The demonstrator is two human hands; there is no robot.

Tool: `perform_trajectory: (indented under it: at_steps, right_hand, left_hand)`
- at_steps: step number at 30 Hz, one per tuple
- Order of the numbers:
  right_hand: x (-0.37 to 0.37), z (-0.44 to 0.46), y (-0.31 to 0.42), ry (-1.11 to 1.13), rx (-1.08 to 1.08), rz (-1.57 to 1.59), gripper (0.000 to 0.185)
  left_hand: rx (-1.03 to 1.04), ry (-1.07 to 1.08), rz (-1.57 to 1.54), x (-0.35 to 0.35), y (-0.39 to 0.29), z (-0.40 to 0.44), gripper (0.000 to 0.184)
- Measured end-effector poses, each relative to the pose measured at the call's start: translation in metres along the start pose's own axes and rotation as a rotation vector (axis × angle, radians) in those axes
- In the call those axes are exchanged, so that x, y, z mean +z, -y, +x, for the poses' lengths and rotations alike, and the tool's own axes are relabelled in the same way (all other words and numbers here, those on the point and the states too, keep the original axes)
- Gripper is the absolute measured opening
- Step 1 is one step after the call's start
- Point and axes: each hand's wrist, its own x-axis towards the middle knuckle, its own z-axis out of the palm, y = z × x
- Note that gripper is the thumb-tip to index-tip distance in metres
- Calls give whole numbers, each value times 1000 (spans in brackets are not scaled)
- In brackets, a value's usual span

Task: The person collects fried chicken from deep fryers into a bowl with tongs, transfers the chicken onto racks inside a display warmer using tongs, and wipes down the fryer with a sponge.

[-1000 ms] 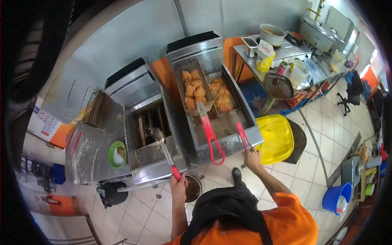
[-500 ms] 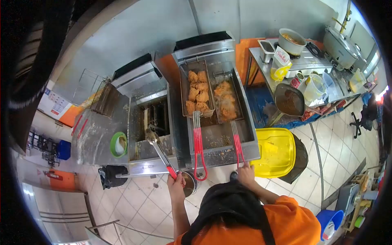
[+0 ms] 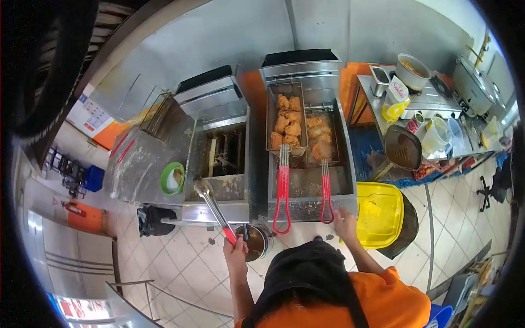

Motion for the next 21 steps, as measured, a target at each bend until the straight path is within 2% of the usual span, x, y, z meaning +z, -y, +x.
perform_trajectory:
  at_steps: [2,3,6,9,12,15,18,21]
  right_hand:
    - [9,20,-17,316,491,410,31]
    - [15,32,-21,555,606,910,34]
    - [27,54,10,625,714,1159,32]
    - [52,85,20,600,733,1218,28]
    - [79,120,5,467,814,1445,14]
    - [70,131,2,462,634,1377,5]
    - [32,132,26,476,540,1356,14]
    - [18,126,31,469,500,1418,6]
  left_hand:
    - [2,-28,-2,-7,3,-2,18]
    - [-4,-28,-22,-10,3,-4,18]
    - [-5,-27,-45,-23,4,-9,18]
    - [9,-24,-26,-31,7,-9,17]
    - [2,-34,-45,-34,2,-15,15]
    - [27,-48,-69,-39,-7,-26,15]
    - [63,-60,-88,-41,-5,-33,16]
    - [53,-74,-81,-50,3,-30,16]
